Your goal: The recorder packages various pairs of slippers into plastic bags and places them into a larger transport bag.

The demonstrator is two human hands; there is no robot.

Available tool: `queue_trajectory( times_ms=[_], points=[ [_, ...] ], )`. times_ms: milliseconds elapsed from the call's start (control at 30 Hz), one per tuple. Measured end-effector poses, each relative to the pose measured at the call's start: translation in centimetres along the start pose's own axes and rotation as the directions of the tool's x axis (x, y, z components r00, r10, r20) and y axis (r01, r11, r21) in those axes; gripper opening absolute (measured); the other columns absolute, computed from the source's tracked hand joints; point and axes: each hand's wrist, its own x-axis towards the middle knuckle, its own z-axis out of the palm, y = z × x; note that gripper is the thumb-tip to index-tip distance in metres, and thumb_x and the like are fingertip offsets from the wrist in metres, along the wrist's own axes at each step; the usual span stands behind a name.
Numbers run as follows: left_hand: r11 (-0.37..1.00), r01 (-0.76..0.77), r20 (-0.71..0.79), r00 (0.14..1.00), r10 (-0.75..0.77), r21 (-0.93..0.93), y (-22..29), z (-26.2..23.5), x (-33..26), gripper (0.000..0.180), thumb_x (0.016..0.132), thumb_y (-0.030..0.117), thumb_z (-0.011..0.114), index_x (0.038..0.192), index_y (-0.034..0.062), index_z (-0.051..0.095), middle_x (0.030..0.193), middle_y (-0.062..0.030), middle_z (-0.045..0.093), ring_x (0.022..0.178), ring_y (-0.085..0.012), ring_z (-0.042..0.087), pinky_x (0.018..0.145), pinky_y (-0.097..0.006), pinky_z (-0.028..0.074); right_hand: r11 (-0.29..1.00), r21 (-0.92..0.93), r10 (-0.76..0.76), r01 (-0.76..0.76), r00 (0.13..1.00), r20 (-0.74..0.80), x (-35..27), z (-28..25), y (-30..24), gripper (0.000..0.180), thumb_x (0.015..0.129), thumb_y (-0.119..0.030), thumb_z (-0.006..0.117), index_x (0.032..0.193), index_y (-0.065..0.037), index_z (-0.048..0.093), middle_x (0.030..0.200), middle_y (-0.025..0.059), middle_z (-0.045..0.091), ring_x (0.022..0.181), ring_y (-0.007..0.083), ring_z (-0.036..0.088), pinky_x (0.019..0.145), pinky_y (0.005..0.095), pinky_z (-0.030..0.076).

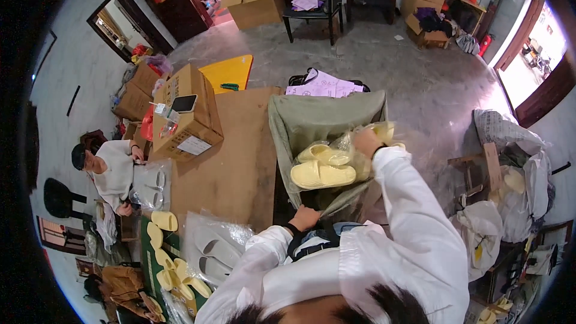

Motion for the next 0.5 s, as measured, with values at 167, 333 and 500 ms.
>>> queue_trajectory(
  times_ms=[167,333,500],
  points=[
    [0.974,-0.150,-0.027,0.987,0.157,0.168,-1.2,0.2,-0.5,0.016,0.076,0.020,0.050,0.079,0.0137,0.065,0.081,-0.0094,0.065,0.078,-0.0259,0.062,0.072,-0.045,0.041,0.968,0.236,0.068,-0.088,0.994,0.090,3.0,-0.8,-8.0,0.019,0.073,-0.027,0.056,0.080,-0.012,0.065,0.087,0.0090,0.062,0.080,0.0256,0.059,0.067,0.0415,0.046],
    [0.984,-0.080,0.066,0.995,0.070,0.158,-4.0,1.6,-1.1,0.031,0.085,0.030,0.039,0.110,0.0234,0.056,0.085,-0.0120,0.065,0.080,-0.0303,0.063,0.074,-0.052,0.043,0.699,0.456,0.470,-0.551,0.835,0.288,3.9,-3.5,-20.4,0.022,0.081,-0.018,0.048,0.094,-0.011,0.064,0.088,0.0106,0.063,0.086,0.0295,0.060,0.066,0.0436,0.048],
    [0.981,-0.106,0.002,0.994,0.108,0.164,-6.1,3.8,-0.2,0.034,0.082,0.024,0.042,0.115,0.0202,0.052,0.080,-0.0169,0.064,0.072,-0.0320,0.063,0.064,-0.047,0.047,0.693,0.467,0.465,-0.549,0.836,0.291,6.6,0.8,-20.0,0.020,0.080,-0.019,0.050,0.091,-0.012,0.065,0.086,0.0105,0.063,0.084,0.0293,0.061,0.064,0.0437,0.048]
  ],
)
